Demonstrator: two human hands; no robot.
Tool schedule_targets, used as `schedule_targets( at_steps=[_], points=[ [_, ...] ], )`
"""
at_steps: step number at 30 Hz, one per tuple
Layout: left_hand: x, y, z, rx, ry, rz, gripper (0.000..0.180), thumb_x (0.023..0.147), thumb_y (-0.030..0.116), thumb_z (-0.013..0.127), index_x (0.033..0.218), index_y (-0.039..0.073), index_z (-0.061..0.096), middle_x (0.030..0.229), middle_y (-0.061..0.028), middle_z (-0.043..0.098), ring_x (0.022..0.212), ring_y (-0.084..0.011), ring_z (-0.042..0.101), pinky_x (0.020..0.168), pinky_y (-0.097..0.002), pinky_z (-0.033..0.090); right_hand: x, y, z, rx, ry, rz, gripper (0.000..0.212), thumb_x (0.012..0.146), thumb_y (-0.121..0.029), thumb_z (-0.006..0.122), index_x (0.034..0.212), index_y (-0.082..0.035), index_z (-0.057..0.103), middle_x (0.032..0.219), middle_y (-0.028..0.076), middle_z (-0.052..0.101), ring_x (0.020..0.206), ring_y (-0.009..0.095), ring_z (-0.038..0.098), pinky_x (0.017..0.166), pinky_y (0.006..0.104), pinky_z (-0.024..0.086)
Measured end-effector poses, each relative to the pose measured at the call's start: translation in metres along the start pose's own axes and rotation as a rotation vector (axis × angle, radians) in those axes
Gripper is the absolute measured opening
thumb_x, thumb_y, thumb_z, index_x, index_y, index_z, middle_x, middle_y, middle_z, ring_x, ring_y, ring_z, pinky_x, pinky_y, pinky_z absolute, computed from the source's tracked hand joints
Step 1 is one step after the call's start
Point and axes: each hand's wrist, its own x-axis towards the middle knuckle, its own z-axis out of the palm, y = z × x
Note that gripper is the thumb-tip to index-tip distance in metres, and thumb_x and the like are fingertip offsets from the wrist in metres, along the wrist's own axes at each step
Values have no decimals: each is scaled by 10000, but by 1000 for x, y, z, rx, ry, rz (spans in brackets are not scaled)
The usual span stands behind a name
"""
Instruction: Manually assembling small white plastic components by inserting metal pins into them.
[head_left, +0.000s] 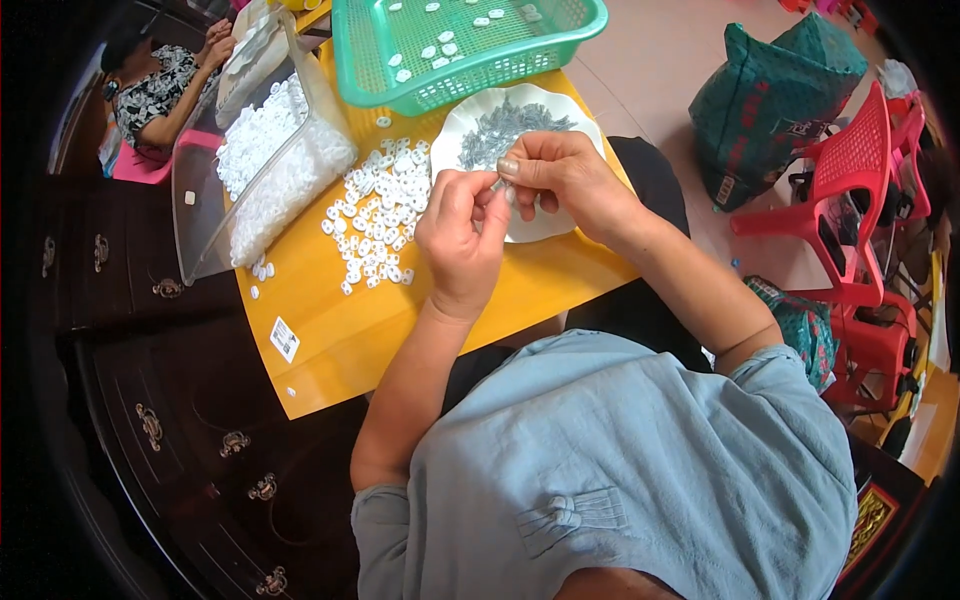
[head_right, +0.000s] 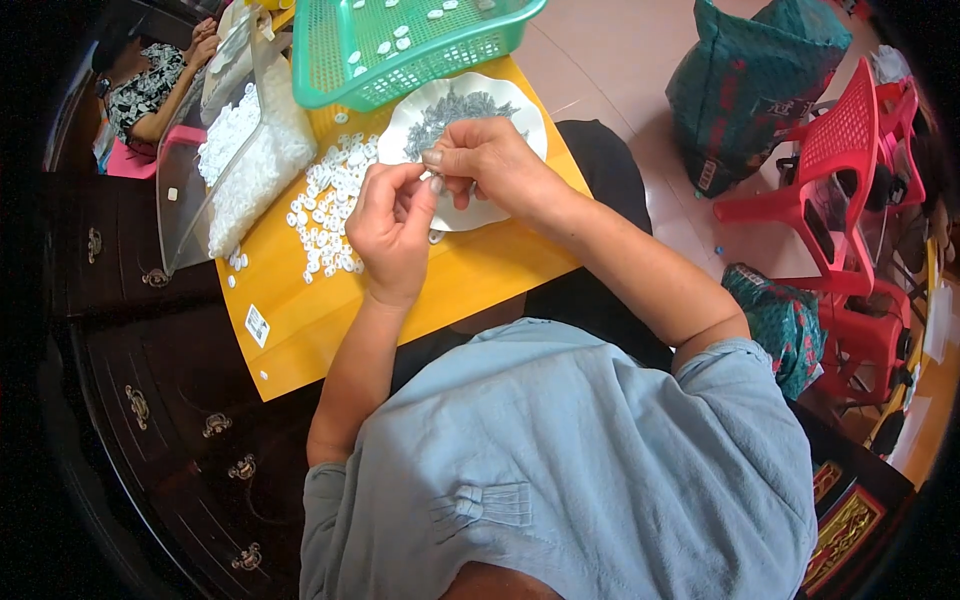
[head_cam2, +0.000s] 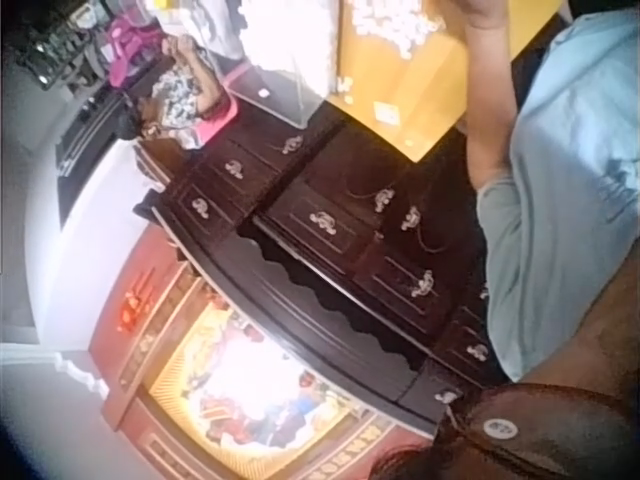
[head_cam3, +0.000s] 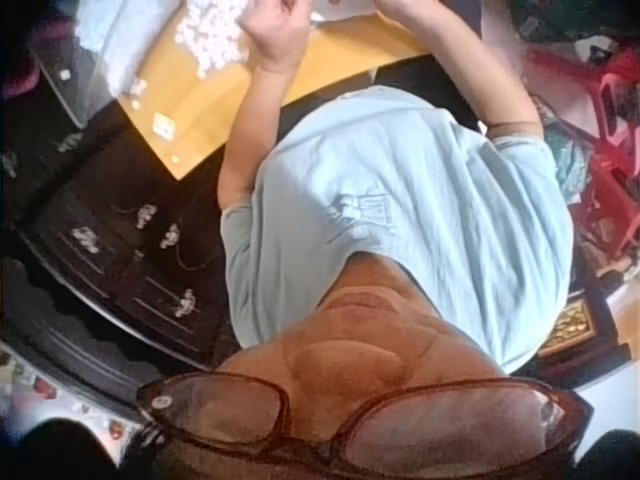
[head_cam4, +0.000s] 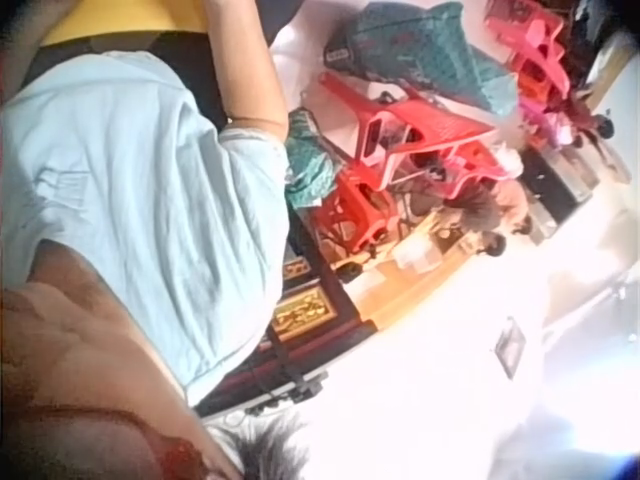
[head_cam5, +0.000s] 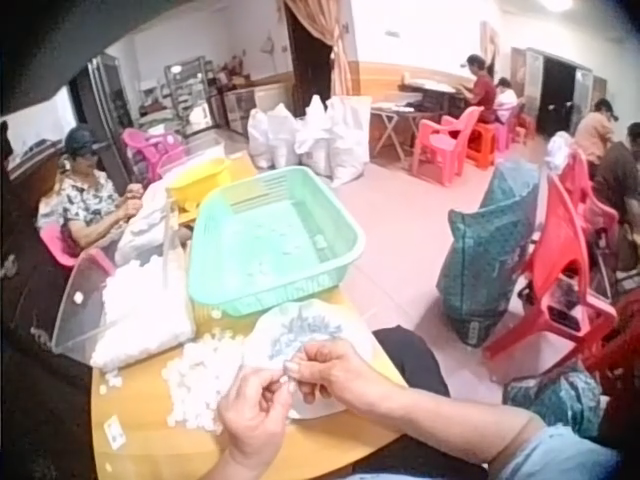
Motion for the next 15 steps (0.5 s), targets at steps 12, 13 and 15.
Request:
schedule_targets(
  at_steps=[12, 13, 15],
  points=[
    [2, 1, 1, 46, 22, 46, 121, 800, -46, 678, 890, 2, 613, 775, -91, 561, 617, -191, 574, 555, -281, 484, 0, 2, 11, -56, 109, -52, 198, 964, -234, 600, 834, -85, 593, 686, -23, 577, 639, 64, 554, 553, 211, 350],
    [1, 1, 1, 47, 22, 45, 121, 800, -46, 678, 890, 2, 613, 775, -91, 561, 617, -191, 574, 555, -281, 484, -1, 1, 11, -69, 112, -63, 190, 964, -221, 603, 842, -75, 595, 697, -21, 575, 640, 67, 553, 562, 213, 368],
    [1, 1, 1, -69, 47, -173, 64, 822, -25, 670, 852, -5, 617, 737, -56, 573, 617, -136, 551, 574, -253, 468, 0, 5, 10, -81, 117, -74, 183, 964, -208, 606, 851, -65, 598, 708, -20, 573, 641, 70, 551, 572, 216, 385]
  ],
)
